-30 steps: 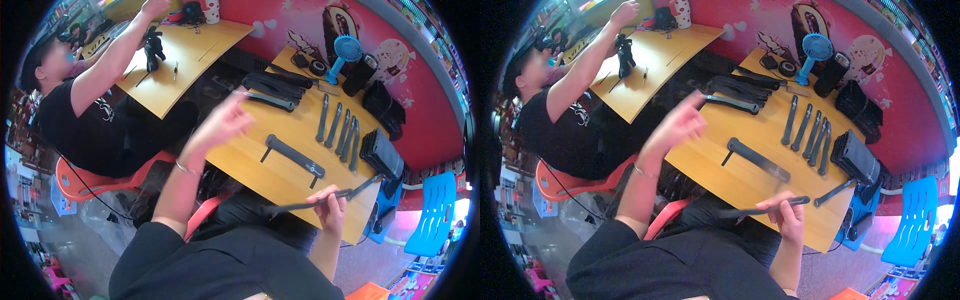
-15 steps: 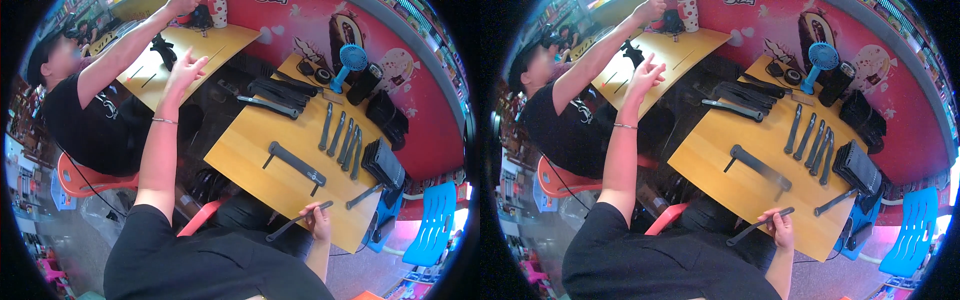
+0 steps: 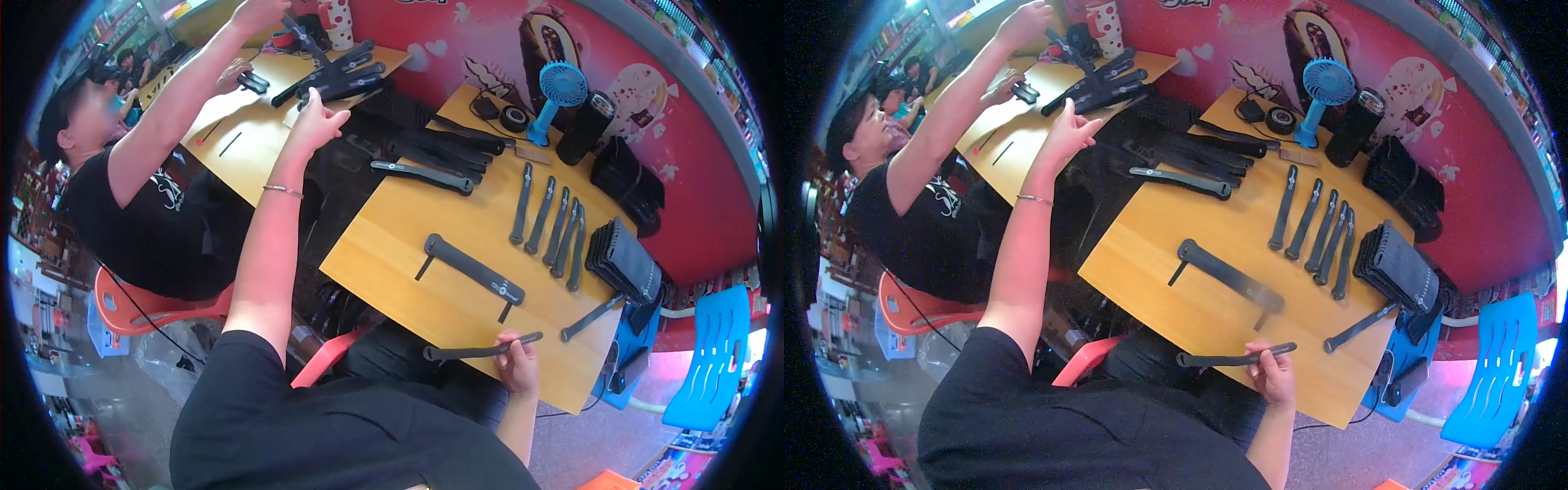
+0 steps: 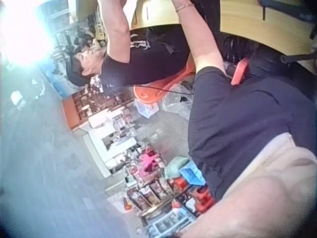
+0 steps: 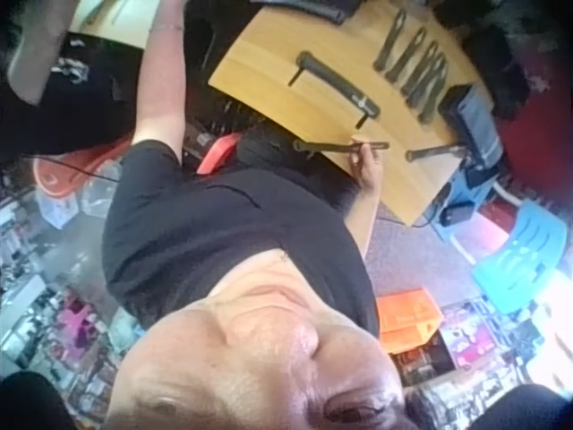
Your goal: Assembling or inspecting black fabric straps with plastic components at a workbench.
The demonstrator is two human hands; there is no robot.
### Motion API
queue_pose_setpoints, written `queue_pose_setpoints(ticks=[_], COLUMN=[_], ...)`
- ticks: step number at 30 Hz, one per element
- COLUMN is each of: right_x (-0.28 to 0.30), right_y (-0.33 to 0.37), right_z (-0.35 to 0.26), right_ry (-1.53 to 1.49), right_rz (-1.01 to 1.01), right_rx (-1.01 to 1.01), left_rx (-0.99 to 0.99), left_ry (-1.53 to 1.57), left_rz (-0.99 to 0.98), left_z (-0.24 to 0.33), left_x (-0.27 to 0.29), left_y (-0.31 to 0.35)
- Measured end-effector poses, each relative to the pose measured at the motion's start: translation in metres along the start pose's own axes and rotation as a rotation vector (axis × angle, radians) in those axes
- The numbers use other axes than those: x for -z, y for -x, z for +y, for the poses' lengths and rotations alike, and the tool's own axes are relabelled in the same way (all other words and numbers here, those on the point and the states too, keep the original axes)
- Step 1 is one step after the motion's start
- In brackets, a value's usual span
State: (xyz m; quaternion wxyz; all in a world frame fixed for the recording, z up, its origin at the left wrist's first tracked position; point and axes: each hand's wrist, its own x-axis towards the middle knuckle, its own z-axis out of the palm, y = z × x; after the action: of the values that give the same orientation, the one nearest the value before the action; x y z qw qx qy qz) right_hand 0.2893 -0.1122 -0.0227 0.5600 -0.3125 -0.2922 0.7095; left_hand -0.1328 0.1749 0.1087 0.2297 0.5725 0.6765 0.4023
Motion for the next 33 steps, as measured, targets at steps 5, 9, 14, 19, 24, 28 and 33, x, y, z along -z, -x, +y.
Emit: queue_pose_setpoints(ticks=[5,9,14,19,24,28,33], right_x=[0.004,-0.015,-0.047,-0.042,-0.035,-0.025,-0.035], right_y=[0.007,0.006,-0.001,0.003,-0.003,-0.006,-0.028], right_z=[0.002,-0.01,-0.043,-0.047,-0.043,-0.033,-0.033], right_ry=[0.016,0.096,0.132,0.205,0.429,0.389,0.622], right_rz=[0.117,0.13,-0.049,0.0,0.146,0.364,0.427], right_rx=[-0.021,-0.012,0.24,0.252,0.222,0.111,0.198], left_rx=[-0.093,-0.547,-0.731,-0.477,-0.383,-0.173,0.146], left_ry=[0.187,0.363,0.276,0.298,0.406,0.403,0.572], left_rz=[-0.073,-0.665,-1.02,-0.996,-0.909,-0.78,-0.651], left_z=[0.025,0.059,0.061,0.041,0.034,0.029,0.01], left_x=[-0.035,-0.075,-0.099,-0.098,-0.095,-0.093,-0.104], left_y=[0.045,0.145,0.21,0.211,0.21,0.207,0.201])
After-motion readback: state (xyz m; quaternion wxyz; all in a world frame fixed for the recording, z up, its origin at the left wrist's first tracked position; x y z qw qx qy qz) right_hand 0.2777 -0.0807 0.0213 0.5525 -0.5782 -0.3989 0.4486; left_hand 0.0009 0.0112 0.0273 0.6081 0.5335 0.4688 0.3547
